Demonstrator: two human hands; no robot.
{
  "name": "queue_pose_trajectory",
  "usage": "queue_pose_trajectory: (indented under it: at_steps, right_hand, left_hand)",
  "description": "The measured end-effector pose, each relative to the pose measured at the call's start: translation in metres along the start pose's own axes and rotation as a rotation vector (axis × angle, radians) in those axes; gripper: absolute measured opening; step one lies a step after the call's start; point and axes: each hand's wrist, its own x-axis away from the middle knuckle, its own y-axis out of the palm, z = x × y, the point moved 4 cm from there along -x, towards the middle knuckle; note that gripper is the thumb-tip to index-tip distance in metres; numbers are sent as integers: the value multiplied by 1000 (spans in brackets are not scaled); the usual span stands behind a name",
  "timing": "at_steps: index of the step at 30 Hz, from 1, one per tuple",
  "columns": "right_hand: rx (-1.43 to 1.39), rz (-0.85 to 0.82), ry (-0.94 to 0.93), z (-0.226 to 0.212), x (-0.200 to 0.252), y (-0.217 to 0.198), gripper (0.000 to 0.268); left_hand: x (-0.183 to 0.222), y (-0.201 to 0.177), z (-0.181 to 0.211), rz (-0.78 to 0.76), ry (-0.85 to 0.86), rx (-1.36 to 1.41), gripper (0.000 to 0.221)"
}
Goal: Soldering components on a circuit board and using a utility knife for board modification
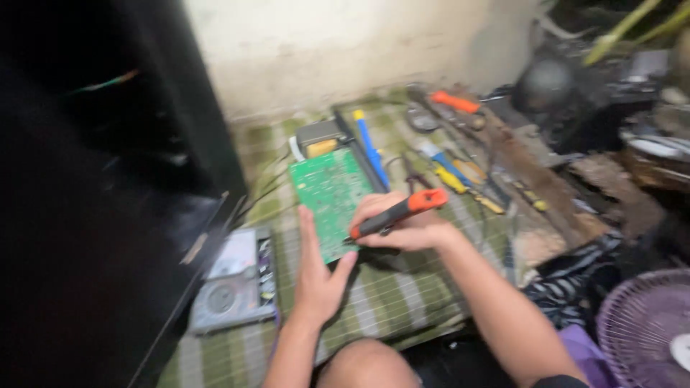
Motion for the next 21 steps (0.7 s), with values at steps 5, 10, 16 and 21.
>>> queue_pose_trajectory:
  at_steps: [5, 10, 16, 21]
  right_hand:
    - [9, 27, 64, 1, 2, -3, 11]
    - [1, 54, 23, -1, 4, -2, 9]
    - [-2, 11, -51, -6, 1, 0, 13]
    - [-90, 81, 62, -6, -5, -2, 7]
  left_hand:
    - [-1, 2, -1, -13, -11, -39, 93]
    - [-3, 3, 0, -21, -8, -49, 91]
    - [1, 3, -4, 36, 24, -59, 89]
    - [-3, -2, 5, 8, 13, 8, 100]
